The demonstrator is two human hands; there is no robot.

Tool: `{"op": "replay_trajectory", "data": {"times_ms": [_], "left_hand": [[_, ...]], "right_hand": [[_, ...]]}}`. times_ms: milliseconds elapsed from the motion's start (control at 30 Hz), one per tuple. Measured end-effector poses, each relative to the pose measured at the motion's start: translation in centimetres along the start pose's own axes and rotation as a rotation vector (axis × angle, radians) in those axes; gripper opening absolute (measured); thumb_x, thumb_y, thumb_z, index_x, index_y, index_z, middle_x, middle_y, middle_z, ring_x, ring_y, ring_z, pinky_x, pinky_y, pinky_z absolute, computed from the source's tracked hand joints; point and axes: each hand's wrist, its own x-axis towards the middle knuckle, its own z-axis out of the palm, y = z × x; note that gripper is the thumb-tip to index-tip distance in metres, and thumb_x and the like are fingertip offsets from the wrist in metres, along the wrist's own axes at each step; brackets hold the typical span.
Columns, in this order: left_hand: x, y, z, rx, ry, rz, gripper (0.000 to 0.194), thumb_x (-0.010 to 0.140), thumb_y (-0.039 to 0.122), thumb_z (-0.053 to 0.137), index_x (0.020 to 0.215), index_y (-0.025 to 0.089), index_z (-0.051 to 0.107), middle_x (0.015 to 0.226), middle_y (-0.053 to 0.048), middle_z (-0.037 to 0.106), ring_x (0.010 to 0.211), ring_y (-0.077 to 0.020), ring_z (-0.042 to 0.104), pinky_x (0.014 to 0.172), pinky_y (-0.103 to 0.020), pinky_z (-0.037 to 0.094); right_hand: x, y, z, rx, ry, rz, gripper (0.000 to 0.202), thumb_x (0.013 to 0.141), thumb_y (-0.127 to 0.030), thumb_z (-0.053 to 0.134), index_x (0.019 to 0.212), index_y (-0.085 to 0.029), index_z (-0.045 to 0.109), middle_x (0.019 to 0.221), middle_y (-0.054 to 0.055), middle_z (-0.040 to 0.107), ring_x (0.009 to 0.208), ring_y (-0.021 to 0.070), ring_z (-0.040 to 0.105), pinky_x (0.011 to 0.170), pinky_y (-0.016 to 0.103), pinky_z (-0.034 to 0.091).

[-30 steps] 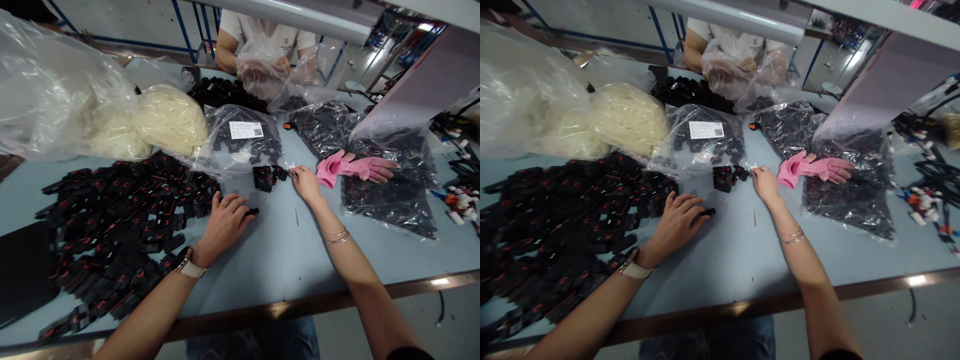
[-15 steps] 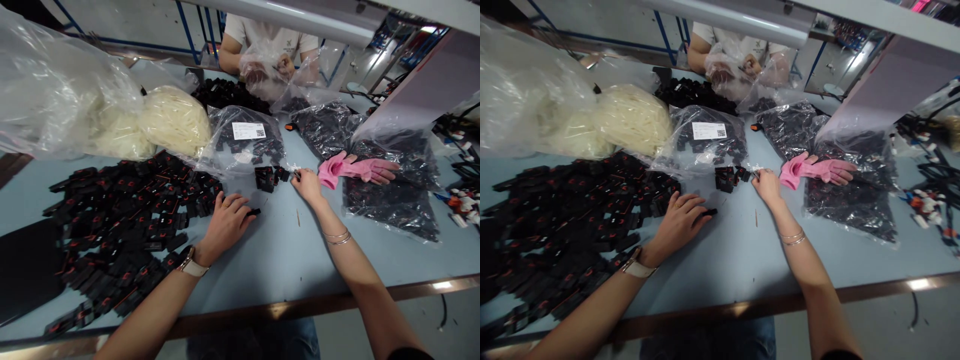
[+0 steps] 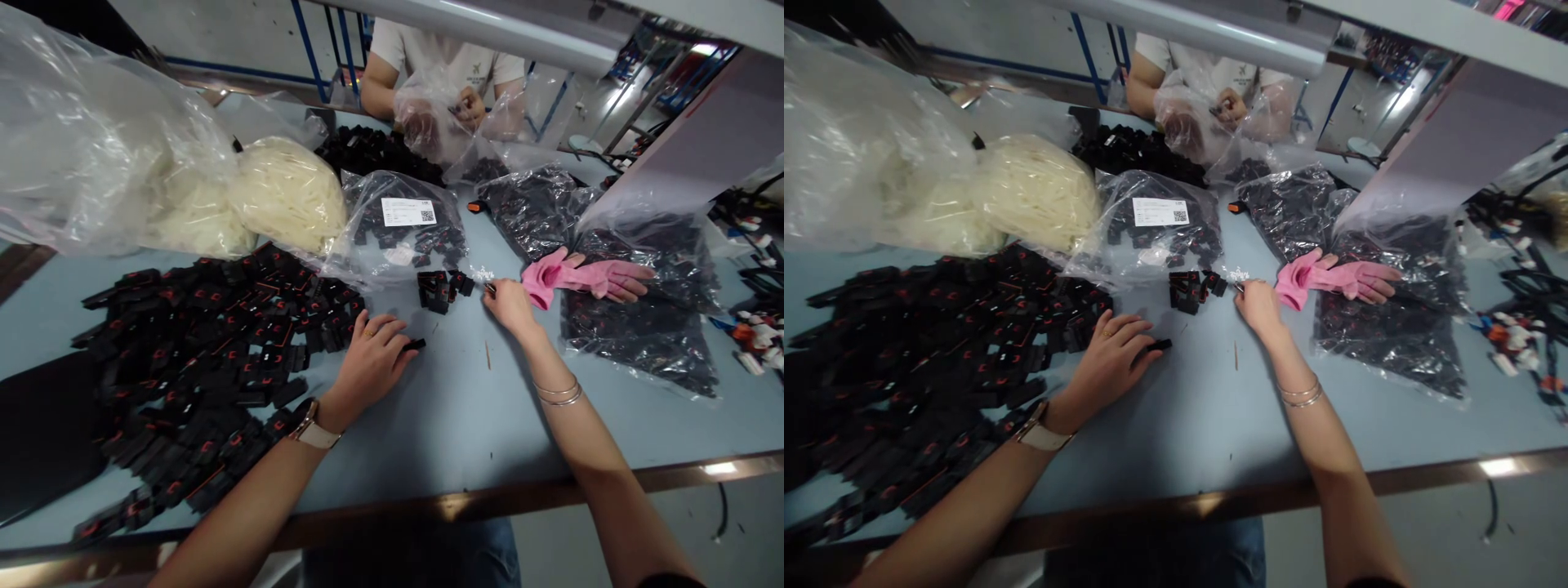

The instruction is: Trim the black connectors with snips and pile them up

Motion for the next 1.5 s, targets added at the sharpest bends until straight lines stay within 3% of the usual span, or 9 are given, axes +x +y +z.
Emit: {"op": "replay_trajectory", "data": {"times_ms": [400,633,733,800,867,1000,1167,1333,1500], "left_hand": [[0.3,0.3,-0.2,-0.044,0.007,-0.023,0.014,0.086,0.027,0.057,0.085,0.018,0.066,0.106,-0.010,0.066,0.108,-0.0284,0.053,0.104,-0.061,0.030],[0.4,0.3,0.0,-0.036,0.012,-0.038,0.013,0.086,0.026,0.057,0.085,0.017,0.065,0.105,-0.010,0.066,0.108,-0.0271,0.052,0.105,-0.060,0.030],[0.4,0.4,0.0,-0.040,0.007,-0.046,0.012,0.086,0.026,0.057,0.085,0.017,0.065,0.105,-0.010,0.066,0.107,-0.0273,0.052,0.104,-0.058,0.032],[0.4,0.3,-0.1,-0.040,0.011,-0.052,0.013,0.086,0.026,0.058,0.084,0.016,0.065,0.106,-0.010,0.066,0.109,-0.0280,0.052,0.104,-0.058,0.032],[0.4,0.3,-0.1,-0.044,0.025,-0.055,0.013,0.086,0.027,0.058,0.088,0.016,0.065,0.106,-0.010,0.066,0.109,-0.0283,0.052,0.104,-0.058,0.033],[0.4,0.3,-0.4,-0.080,0.129,0.011,0.016,0.087,0.028,0.057,0.099,0.020,0.065,0.104,-0.008,0.067,0.103,-0.0238,0.054,0.105,-0.053,0.034],[0.3,0.6,-1.1,-0.119,0.243,0.180,0.019,0.089,0.017,0.053,0.101,0.024,0.065,0.093,-0.002,0.069,0.089,-0.0160,0.057,0.101,-0.041,0.039],[0.3,0.9,-1.5,-0.118,0.270,0.207,0.018,0.088,0.016,0.054,0.094,0.027,0.067,0.090,0.000,0.068,0.086,-0.0135,0.058,0.097,-0.038,0.041],[0.3,0.8,-1.3,-0.106,0.343,0.227,0.014,0.086,0.014,0.056,0.086,0.025,0.066,0.089,0.000,0.069,0.083,-0.0135,0.057,0.091,-0.035,0.044]], "right_hand": [[-0.3,-0.1,0.2,0.079,0.041,-0.027,0.024,0.076,-0.021,0.048,0.081,-0.012,0.069,0.079,0.014,0.070,0.069,0.0218,0.061,0.059,0.028,0.035],[-1.0,-0.8,-0.6,0.494,0.112,-0.043,0.016,0.070,-0.025,0.050,0.069,-0.015,0.062,0.056,0.000,0.056,0.053,0.0118,0.046,0.053,0.024,0.031],[-2.5,-2.6,-1.0,0.771,-0.065,-0.180,0.015,0.065,-0.024,0.052,0.072,-0.015,0.062,0.057,-0.003,0.053,0.052,0.0091,0.043,0.052,0.021,0.032],[-3.7,-3.9,-1.2,0.860,-0.240,-0.298,0.015,0.061,-0.023,0.054,0.071,-0.015,0.062,0.057,-0.005,0.051,0.052,0.0078,0.042,0.050,0.020,0.031],[-4.7,-5.2,-1.3,0.891,-0.301,-0.347,0.012,0.062,-0.022,0.053,0.069,-0.015,0.061,0.056,-0.005,0.049,0.052,0.0069,0.040,0.050,0.019,0.030],[-6.1,-6.6,-1.6,0.974,-0.376,-0.312,0.010,0.063,-0.022,0.055,0.066,-0.015,0.060,0.055,-0.006,0.046,0.052,0.0064,0.036,0.049,0.020,0.027],[-6.5,-7.1,-1.7,1.150,-0.535,-0.279,0.005,0.058,-0.019,0.054,0.058,-0.015,0.057,0.050,-0.008,0.043,0.050,0.0056,0.033,0.048,0.020,0.025],[-6.3,-7.2,-1.8,1.297,-0.690,-0.230,0.009,0.055,-0.016,0.054,0.059,-0.015,0.061,0.050,-0.007,0.049,0.051,0.0059,0.037,0.050,0.021,0.026],[-6.2,-7.2,-1.8,1.378,-0.715,-0.200,0.014,0.055,-0.017,0.058,0.066,-0.014,0.066,0.057,-0.005,0.057,0.054,0.0066,0.044,0.053,0.021,0.030]]}}
